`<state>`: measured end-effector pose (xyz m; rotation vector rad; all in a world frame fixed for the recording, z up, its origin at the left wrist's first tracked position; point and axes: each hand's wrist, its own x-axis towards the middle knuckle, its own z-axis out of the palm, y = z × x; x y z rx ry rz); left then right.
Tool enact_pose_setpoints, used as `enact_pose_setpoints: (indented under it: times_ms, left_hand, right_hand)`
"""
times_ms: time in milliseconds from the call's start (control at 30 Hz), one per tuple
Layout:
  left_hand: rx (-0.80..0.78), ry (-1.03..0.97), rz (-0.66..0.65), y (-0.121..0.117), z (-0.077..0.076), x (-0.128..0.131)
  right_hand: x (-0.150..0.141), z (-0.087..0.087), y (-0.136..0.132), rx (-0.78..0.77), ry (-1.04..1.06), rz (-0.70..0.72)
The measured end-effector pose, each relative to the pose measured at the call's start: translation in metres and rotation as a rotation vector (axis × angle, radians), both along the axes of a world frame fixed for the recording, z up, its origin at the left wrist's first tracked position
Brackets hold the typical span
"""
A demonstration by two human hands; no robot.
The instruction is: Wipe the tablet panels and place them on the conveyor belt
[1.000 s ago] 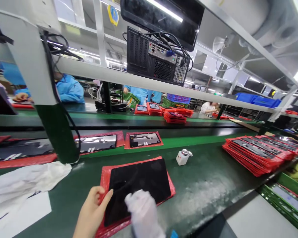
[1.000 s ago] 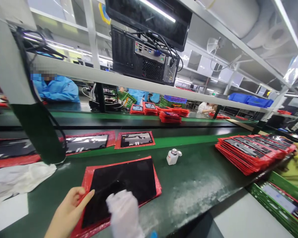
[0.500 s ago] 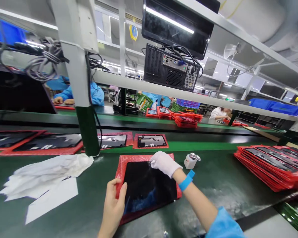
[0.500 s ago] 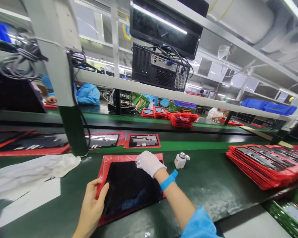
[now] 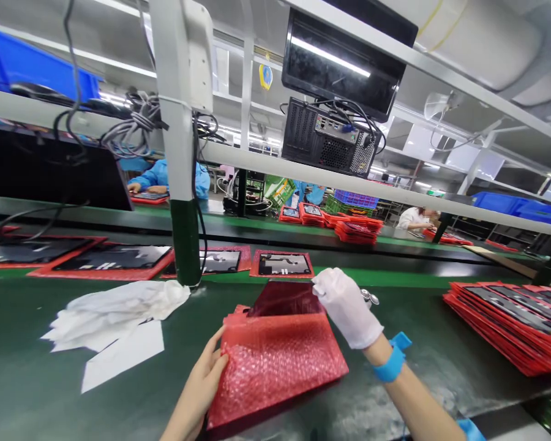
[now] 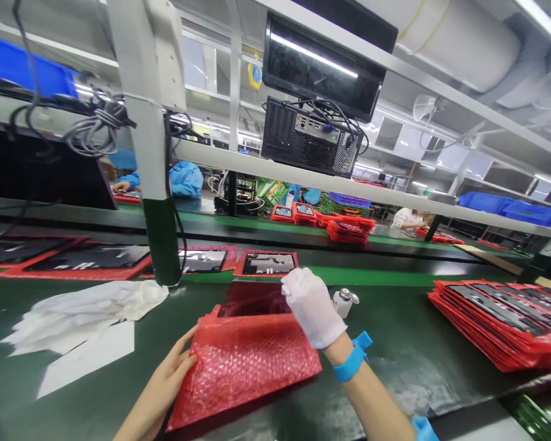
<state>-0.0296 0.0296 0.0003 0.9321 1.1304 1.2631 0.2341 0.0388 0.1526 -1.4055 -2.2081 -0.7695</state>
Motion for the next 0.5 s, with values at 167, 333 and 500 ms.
enact_pose_setpoints:
  times_ms: [167, 333, 500]
  left_hand:
    - [-0.127, -0.081, 0.07, 0.006, -0.006, 0.001]
    - [-0.115, -0.153, 0.112, 0.003, -0.007, 0.009]
    - [0.048, -0.074, 0.143, -0.001, -0.015, 0.017]
  right_hand:
    - [-0.025, -0.096, -0.029, 0.047, -0.029, 0.01]
    - [-0.016, -0.192, -0.052, -0.056, 0.369, 0.096]
    - [-0.023, -0.171, -0.015, -0.075, 0.544, -0.032]
